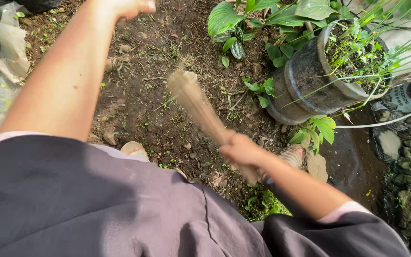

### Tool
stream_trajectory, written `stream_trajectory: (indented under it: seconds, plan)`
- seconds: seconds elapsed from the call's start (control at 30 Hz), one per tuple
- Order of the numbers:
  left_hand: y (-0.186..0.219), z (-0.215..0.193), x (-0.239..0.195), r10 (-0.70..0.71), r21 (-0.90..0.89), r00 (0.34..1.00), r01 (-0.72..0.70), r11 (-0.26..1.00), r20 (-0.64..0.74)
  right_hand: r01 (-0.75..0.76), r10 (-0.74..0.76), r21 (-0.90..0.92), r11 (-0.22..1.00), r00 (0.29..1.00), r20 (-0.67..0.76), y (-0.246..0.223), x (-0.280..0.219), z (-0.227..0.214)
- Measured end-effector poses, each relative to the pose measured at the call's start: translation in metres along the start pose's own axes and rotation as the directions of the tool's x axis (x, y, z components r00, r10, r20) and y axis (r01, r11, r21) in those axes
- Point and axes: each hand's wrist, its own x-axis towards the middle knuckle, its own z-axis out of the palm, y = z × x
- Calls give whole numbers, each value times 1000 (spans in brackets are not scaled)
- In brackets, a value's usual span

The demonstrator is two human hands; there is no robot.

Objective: The person removes weeds by hand from a garden bed and sweeps the area with a small broom. They also move a plastic sheet and a rock to access the soil, then continue pulling weeds and sweeping debris near a small water channel.

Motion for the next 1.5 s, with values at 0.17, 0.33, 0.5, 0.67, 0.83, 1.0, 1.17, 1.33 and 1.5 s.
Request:
stream_trajectory:
  seconds: [0.17,0.33,0.5,0.67,0.83,1.0,1.17,1.33,1.5]
  plan:
    - [12,8,-50,17,561,891,-300,772,453,-122,143,-213,969,986,85,0,33,25]
    - [-46,-11,-100,26,478,894,-264,838,447,-168,173,41,985,962,-211,16,33,-32]
    - [-76,-19,-81,-198,698,914,-117,707,354,-76,33,281,957,987,157,-5,47,66]
    - [-84,-3,-70,-291,663,872,-49,747,393,-104,73,248,963,989,132,-17,118,33]
    - [-109,-12,-79,-255,505,915,68,860,312,-176,239,292,940,951,-197,0,95,-55]
    - [-106,-18,-69,-483,721,846,187,667,227,-58,58,199,978,998,7,-37,66,21]
    - [-97,-5,-42,-424,728,891,182,661,163,-98,-48,282,954,882,469,-78,132,117]
    - [-144,-8,-51,-331,650,943,237,722,24,-112,102,467,877,994,47,-58,174,30]
    - [-196,-20,-54,-526,690,850,389,611,-13,130,7,503,855,965,-262,-52,131,50]
